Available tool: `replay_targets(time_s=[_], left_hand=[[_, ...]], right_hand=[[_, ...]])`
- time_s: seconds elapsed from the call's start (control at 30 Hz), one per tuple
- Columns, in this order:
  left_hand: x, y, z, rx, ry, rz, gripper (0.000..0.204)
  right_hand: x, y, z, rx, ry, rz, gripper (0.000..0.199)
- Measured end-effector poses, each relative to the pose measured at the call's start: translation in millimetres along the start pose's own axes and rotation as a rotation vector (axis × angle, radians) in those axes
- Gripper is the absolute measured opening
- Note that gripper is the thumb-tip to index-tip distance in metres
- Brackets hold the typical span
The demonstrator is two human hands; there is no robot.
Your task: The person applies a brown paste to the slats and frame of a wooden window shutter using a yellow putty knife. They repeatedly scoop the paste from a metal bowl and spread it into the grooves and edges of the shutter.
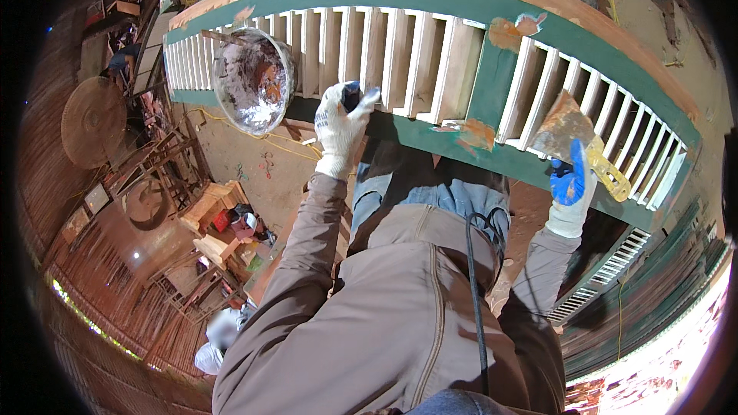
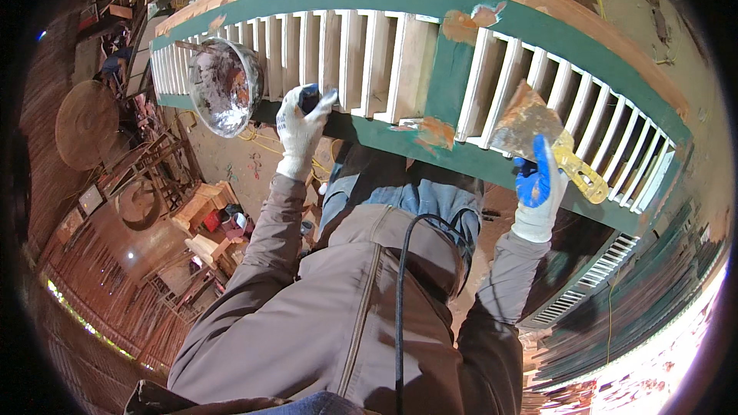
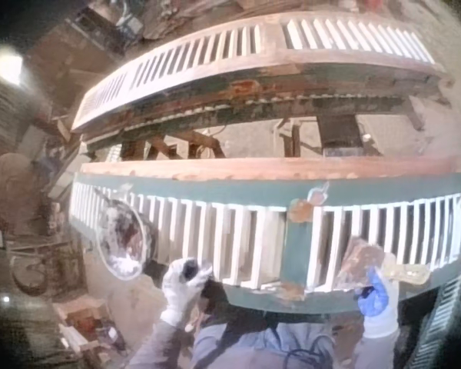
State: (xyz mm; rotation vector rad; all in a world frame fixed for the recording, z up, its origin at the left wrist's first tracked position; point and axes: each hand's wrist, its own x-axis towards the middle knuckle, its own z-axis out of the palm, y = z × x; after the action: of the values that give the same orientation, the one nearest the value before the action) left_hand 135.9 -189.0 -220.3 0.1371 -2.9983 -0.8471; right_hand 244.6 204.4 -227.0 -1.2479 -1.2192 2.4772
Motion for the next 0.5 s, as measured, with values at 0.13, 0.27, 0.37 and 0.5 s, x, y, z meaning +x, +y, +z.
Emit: replay_targets(time_s=[0.13,0.27,0.37,0.5], left_hand=[[-31.1,-18.9,-23.7,-0.858,-0.128,-0.569,0.053],[-65.5,-89.7,-68.0,-1.312,-0.045,-0.91,0.053],[-48.6,-153.2,-102.3,-1.398,0.07,-0.86,0.061],[16.8,-175.2,-146.0,-1.619,0.054,-0.728,0.066]], right_hand=[[-35.1,0.9,52.0,-0.11,0.036,-0.008,0.032],[-67.4,22.5,111.6,-0.128,0.043,0.01,0.032],[-84.0,49.6,138.3,-0.207,0.054,0.019,0.032],[-103.3,88.5,168.4,-0.506,-0.02,-0.312,0.032]])
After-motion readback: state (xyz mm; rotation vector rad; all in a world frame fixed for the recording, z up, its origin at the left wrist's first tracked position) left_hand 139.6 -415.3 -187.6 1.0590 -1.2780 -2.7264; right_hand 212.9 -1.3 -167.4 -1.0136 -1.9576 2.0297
